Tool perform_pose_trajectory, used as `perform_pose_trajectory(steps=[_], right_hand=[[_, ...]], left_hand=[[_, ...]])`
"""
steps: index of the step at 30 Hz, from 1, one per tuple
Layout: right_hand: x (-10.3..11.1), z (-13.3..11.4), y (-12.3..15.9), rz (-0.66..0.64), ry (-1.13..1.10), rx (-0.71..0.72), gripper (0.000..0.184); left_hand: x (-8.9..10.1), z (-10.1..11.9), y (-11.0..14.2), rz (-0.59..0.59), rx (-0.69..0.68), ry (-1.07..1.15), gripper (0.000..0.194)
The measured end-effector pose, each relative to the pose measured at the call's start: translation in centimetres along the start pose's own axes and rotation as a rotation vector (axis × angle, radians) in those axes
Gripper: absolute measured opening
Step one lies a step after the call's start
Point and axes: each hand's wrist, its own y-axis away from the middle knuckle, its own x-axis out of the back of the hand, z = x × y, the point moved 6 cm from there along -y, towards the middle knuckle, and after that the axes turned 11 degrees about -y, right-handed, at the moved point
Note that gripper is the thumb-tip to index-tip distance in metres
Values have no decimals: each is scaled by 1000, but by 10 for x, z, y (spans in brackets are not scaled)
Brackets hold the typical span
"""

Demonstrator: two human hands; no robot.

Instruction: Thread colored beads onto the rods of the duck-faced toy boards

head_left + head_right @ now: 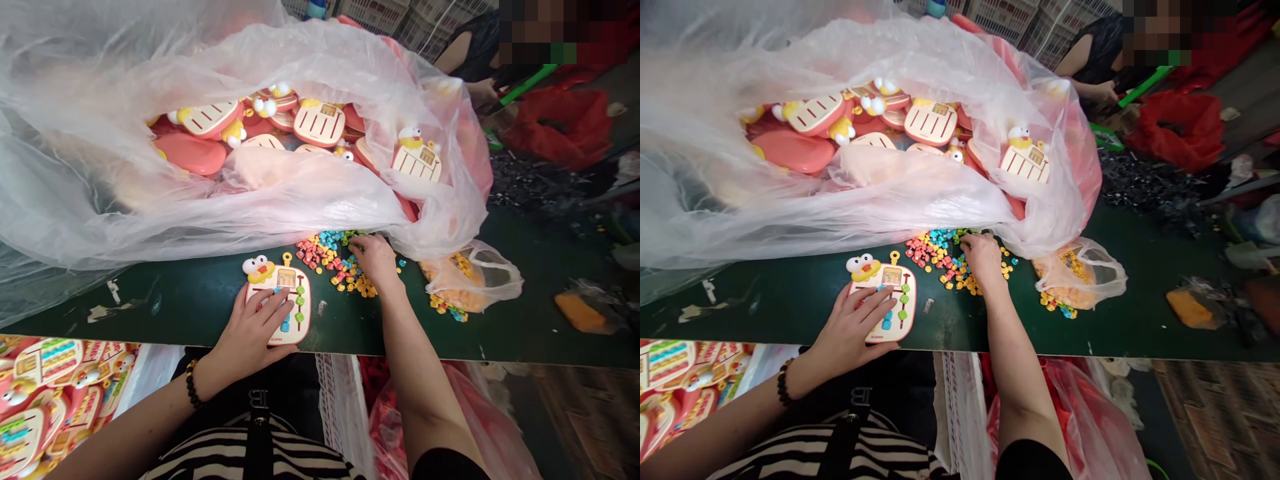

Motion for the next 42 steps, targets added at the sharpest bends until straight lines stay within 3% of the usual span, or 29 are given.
perform_pose_trajectory(steps=[2, 5, 8, 12, 23, 27, 32, 36, 42], right_hand=[[8, -7, 2, 54, -50, -43, 18], [11, -35, 19, 148, -305, -15, 17], [-12, -77, 42, 23, -577, 150, 15], [-37, -106, 63, 8, -561, 334, 16], [-37, -102, 74, 31, -394, 322, 18], [-28, -101, 77, -71, -494, 383, 17], [-8, -67, 67, 89, -437, 147, 18], [-29, -66, 67, 49, -219, 121, 19], [-43, -71, 68, 122, -32, 72, 19]], left_hand=[[-1, 0, 1, -3, 9, 8, 53], [-2, -1, 1, 6, 16, 28, 55], [-3, -1, 1, 2, 15, 12, 57], [-3, -1, 1, -13, 15, -1, 56], [-3, 0, 2, -3, -6, -5, 57], [-3, 0, 2, -13, -9, -13, 57], [-1, 0, 2, -3, -14, -27, 56], [0, 0, 2, 14, -15, -25, 55], [-1, 0, 1, -4, -10, -13, 54]])
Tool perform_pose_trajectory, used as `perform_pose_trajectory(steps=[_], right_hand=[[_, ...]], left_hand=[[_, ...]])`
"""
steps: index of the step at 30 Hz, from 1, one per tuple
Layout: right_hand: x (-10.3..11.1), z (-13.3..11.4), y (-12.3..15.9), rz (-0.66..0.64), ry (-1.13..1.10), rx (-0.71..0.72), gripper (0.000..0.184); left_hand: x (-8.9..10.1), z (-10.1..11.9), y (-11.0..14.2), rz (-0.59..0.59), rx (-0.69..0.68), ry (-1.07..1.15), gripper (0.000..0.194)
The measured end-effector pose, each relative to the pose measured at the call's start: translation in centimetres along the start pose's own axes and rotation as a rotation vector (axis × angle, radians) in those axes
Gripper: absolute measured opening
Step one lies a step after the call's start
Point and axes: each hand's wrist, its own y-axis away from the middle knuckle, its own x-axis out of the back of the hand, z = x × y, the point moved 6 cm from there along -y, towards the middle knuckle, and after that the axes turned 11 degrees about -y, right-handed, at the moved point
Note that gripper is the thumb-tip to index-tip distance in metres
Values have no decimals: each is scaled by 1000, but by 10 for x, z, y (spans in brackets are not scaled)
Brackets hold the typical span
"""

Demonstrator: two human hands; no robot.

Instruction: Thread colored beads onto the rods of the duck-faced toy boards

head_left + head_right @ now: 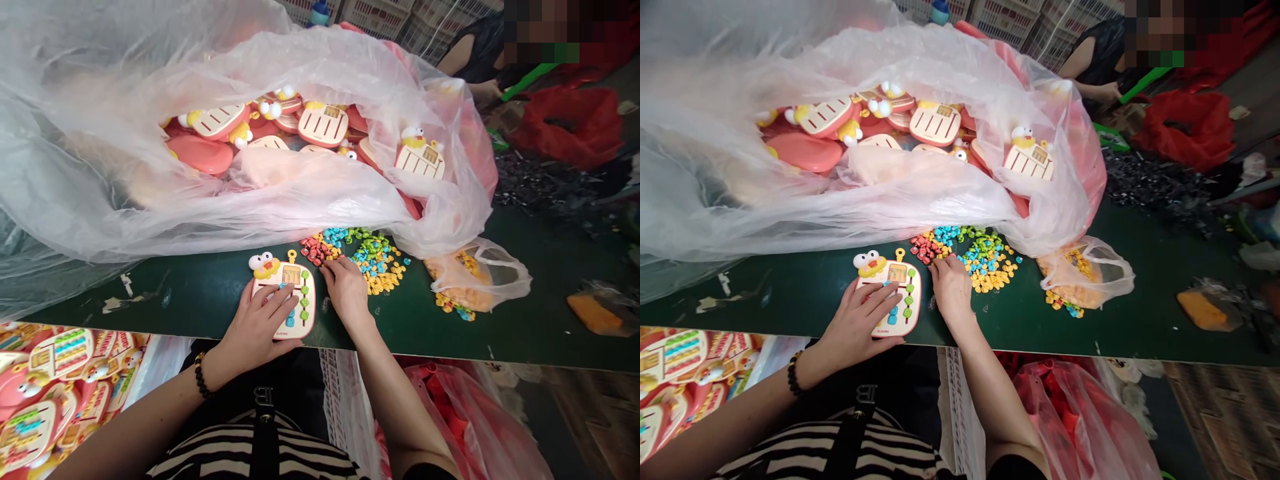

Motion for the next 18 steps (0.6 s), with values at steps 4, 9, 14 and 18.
perform_pose_trajectory(steps=[4, 9, 14, 18], right_hand=[[1, 4, -7, -55, -8, -39, 14], [12, -1, -7, -95, -270, -73, 9], [9, -5, 6, -167, -1027, -276, 16], [-10, -7, 13, -290, -1359, -424, 24]], left_hand=[[0, 0, 0, -12, 0, 3, 55], [0, 0, -1, -14, 6, 16, 54], [0, 0, -1, -7, 3, 13, 56], [-1, -1, -1, -8, 12, 5, 57]])
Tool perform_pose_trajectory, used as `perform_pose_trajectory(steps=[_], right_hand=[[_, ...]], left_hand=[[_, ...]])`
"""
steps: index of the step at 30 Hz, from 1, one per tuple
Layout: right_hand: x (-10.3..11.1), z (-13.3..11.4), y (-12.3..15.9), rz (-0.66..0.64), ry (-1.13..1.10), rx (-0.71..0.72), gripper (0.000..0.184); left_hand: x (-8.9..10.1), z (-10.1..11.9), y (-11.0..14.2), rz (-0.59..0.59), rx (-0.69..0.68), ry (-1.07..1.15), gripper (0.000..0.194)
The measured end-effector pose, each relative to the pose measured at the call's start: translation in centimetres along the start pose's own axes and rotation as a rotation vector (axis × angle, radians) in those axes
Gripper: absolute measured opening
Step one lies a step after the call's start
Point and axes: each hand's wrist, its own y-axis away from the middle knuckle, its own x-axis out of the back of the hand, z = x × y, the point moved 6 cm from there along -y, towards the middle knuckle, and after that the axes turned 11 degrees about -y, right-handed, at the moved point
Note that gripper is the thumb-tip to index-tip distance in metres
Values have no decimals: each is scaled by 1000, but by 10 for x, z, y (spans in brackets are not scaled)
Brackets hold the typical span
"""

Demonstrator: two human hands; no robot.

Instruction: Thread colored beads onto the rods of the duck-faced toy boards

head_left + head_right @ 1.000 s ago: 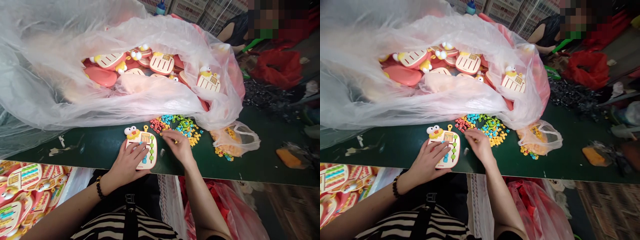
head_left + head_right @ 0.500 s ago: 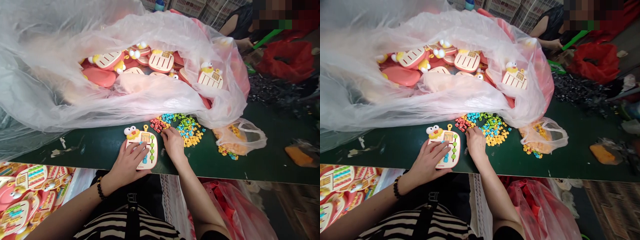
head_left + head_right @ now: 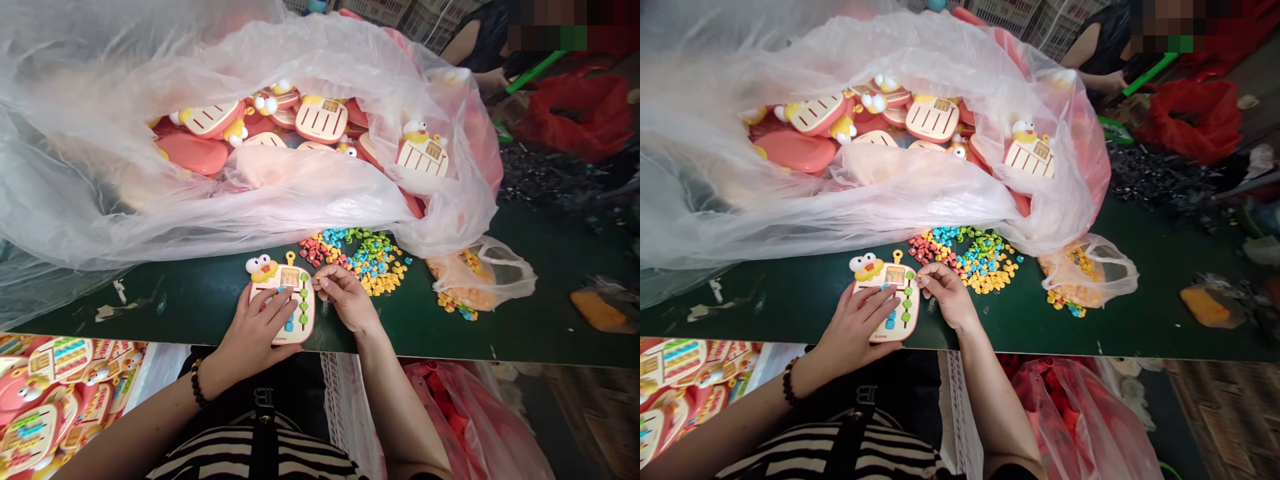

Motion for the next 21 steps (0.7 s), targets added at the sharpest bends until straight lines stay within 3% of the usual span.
perform_pose_trajectory(steps=[5, 10, 14, 21], right_hand=[[-1, -2, -3, 38, 131, 97, 22], [-10, -11, -2, -139, 363, 99, 23], [4, -17, -4, 18, 247, 166, 24], [1, 7, -8, 53, -117, -56, 31]], left_hand=[[0, 0, 1, 13, 5, 20, 53], [1, 0, 0, 28, 13, 26, 55], [1, 0, 0, 37, 11, 37, 56], [0, -1, -1, 35, 2, 25, 57]])
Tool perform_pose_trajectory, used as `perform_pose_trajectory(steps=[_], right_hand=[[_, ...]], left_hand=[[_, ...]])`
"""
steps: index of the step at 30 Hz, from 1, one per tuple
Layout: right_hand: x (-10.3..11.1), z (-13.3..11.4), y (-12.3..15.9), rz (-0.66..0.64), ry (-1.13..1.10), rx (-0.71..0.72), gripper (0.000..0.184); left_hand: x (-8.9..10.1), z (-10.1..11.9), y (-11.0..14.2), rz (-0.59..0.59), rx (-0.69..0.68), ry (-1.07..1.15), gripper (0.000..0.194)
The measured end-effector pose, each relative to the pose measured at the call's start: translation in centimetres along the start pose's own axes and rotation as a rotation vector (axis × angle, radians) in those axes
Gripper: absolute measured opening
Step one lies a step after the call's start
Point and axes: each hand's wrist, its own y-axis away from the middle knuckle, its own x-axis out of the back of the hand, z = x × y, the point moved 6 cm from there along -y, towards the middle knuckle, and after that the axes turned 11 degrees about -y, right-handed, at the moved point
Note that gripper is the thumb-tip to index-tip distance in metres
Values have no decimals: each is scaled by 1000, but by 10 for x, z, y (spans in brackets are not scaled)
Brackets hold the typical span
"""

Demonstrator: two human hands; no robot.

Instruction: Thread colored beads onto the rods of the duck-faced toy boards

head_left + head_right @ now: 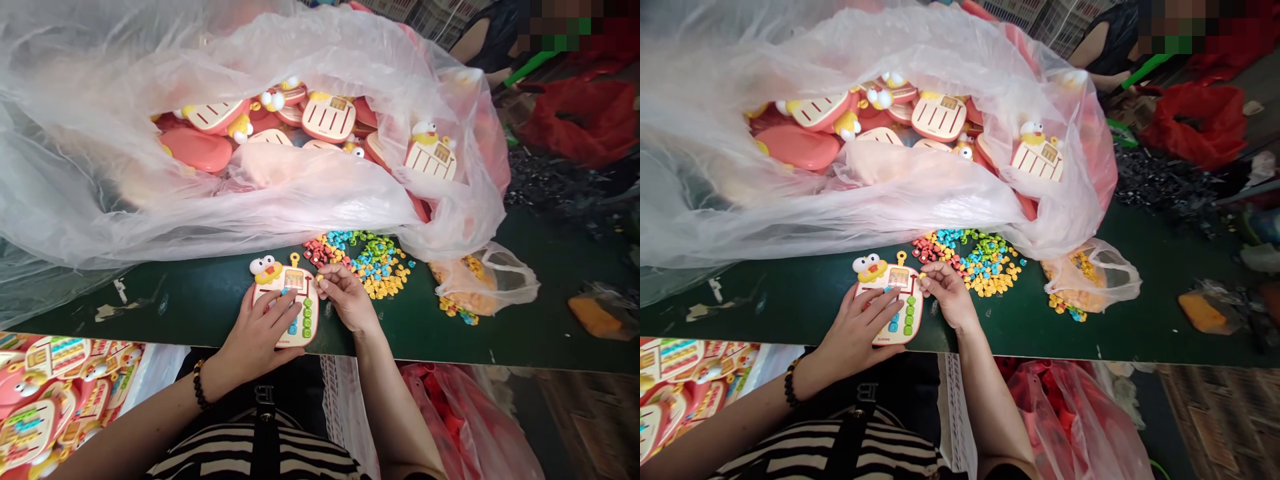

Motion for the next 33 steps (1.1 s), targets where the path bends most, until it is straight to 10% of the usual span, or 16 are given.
perform_pose_trajectory(steps=[27, 33], right_hand=[[-10, -12, 10, 144, 730, 456, 16], [-9, -18, -4, -30, 648, 260, 16]], left_hand=[[0, 0, 0, -16, -5, 7, 58], [0, 2, -1, -13, -32, -29, 54]])
